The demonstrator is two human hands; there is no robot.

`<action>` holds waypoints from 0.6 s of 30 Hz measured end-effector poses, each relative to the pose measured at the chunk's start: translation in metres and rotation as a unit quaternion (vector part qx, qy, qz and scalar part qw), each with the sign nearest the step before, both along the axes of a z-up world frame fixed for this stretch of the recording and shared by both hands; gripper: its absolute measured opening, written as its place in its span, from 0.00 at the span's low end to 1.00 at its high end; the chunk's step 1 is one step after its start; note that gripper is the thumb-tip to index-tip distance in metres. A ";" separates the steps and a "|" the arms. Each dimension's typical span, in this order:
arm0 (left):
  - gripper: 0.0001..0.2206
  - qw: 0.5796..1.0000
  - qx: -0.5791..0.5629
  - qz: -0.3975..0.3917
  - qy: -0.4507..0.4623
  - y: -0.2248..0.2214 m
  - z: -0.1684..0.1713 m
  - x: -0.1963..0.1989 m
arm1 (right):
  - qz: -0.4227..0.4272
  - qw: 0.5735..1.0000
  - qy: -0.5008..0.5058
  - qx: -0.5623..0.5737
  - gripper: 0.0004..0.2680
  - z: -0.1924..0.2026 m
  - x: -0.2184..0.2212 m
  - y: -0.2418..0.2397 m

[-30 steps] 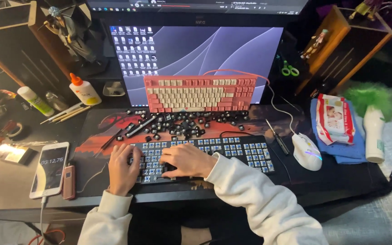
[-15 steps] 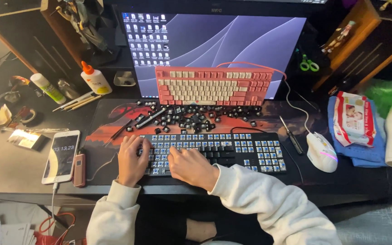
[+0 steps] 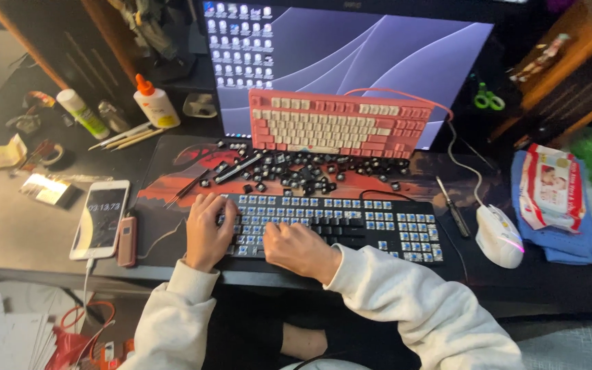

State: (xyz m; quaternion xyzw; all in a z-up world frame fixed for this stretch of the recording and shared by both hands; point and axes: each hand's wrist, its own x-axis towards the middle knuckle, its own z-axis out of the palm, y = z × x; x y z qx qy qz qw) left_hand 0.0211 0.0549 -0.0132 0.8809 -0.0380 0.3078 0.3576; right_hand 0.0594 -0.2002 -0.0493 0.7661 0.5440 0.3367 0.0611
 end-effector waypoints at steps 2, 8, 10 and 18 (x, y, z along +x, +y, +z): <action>0.15 1.000 0.024 -0.003 -0.014 0.001 0.003 -0.001 | -0.012 0.999 -0.042 0.004 0.06 0.004 -0.001 -0.002; 0.13 0.999 0.036 -0.008 -0.033 0.003 -0.002 0.003 | -0.019 0.998 -0.056 -0.005 0.06 0.005 -0.002 -0.006; 0.13 0.999 0.032 -0.008 -0.035 0.005 -0.005 0.004 | -0.008 1.000 -0.030 -0.001 0.08 0.012 -0.005 -0.004; 0.14 0.998 0.041 -0.002 -0.052 0.002 -0.010 0.006 | 0.053 0.996 0.057 0.038 0.08 0.029 0.015 -0.013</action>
